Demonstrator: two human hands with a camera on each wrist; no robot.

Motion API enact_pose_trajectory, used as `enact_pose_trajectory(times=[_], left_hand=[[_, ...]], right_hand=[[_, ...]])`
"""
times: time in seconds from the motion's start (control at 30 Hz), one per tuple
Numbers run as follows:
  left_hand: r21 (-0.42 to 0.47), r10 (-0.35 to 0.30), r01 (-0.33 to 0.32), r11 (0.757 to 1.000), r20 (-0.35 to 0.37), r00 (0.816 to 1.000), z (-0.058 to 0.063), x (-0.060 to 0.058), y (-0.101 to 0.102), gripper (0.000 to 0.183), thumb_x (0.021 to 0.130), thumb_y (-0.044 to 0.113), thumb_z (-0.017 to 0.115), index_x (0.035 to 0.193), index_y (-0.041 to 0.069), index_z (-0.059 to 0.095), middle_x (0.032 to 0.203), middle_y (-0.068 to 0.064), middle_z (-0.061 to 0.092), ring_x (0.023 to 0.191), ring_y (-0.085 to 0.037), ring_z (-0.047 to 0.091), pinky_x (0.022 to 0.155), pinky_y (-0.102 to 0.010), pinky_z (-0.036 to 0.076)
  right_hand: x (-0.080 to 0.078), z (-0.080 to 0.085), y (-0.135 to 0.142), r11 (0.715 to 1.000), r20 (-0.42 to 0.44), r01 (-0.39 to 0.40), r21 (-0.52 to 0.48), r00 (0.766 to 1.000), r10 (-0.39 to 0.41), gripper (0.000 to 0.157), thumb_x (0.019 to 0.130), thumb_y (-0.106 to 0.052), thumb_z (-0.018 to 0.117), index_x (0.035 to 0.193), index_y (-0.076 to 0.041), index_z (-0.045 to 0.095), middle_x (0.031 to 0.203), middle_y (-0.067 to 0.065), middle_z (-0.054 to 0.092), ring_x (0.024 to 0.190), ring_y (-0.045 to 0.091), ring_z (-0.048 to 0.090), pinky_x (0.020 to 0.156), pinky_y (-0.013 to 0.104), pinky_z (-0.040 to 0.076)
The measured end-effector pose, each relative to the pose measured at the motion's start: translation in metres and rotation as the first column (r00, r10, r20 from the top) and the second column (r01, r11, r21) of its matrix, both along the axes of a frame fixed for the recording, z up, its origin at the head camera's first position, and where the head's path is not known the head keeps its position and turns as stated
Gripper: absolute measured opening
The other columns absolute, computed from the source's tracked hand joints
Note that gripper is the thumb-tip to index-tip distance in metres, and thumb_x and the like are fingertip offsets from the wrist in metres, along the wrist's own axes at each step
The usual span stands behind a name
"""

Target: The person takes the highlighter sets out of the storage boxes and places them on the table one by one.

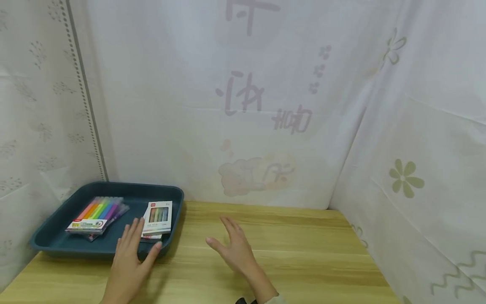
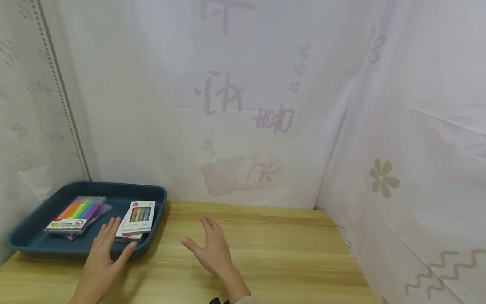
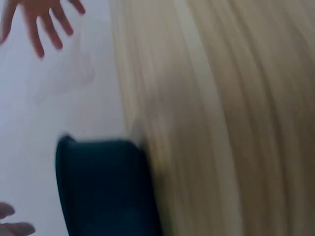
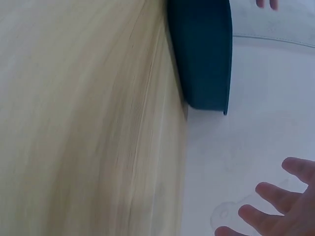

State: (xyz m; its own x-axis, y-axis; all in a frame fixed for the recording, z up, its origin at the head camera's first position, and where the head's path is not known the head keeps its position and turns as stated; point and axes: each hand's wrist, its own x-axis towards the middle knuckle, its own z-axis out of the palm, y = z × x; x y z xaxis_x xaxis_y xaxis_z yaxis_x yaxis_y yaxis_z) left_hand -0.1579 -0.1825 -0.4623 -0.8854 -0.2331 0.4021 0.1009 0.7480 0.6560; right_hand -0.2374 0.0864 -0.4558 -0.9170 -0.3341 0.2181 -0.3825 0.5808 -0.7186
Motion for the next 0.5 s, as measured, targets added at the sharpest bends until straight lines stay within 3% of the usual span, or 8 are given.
enact_pose_trajectory(times=[0.13,0.27,0.37,0.5], left_hand=[[0.100,0.164,-0.156,0.983,-0.074,0.984,-0.008,0.000,-0.021,0.082,0.097,0.031,0.066,0.161,0.005,0.022,0.165,-0.028,0.020,0.155,-0.047,0.011,0.125,-0.061,0.004],[0.205,0.322,-0.298,0.932,-0.093,0.942,-0.014,0.002,-0.040,0.082,0.096,0.026,0.065,0.161,0.004,0.020,0.167,-0.026,0.018,0.156,-0.046,0.008,0.126,-0.059,0.003],[0.281,0.393,-0.351,0.893,-0.110,0.913,-0.015,0.002,-0.055,0.084,0.096,0.024,0.063,0.162,0.004,0.015,0.167,-0.027,0.014,0.156,-0.047,0.004,0.125,-0.060,0.000],[0.341,0.445,-0.377,0.861,-0.146,0.884,-0.012,-0.002,-0.078,0.085,0.095,0.021,0.060,0.162,0.003,0.011,0.168,-0.027,0.009,0.156,-0.046,0.001,0.125,-0.061,-0.003]], right_hand=[[0.001,0.000,-0.008,0.997,0.002,-0.016,-0.075,1.000,0.017,0.077,0.095,-0.056,0.060,0.157,-0.017,0.037,0.162,0.013,0.036,0.148,0.045,0.033,0.107,0.075,0.032],[0.004,-0.002,-0.017,0.990,0.010,-0.046,-0.134,0.999,0.047,0.076,0.096,-0.050,0.061,0.157,-0.012,0.035,0.162,0.016,0.036,0.147,0.047,0.034,0.109,0.074,0.031],[0.006,-0.004,-0.022,0.983,0.005,-0.063,-0.173,0.998,0.065,0.074,0.098,-0.046,0.060,0.157,-0.009,0.034,0.161,0.019,0.037,0.146,0.047,0.036,0.109,0.072,0.033],[0.006,-0.004,-0.027,0.976,-0.020,-0.068,-0.208,0.998,0.065,0.072,0.098,-0.043,0.061,0.156,-0.009,0.035,0.159,0.020,0.038,0.145,0.046,0.037,0.110,0.071,0.034]])
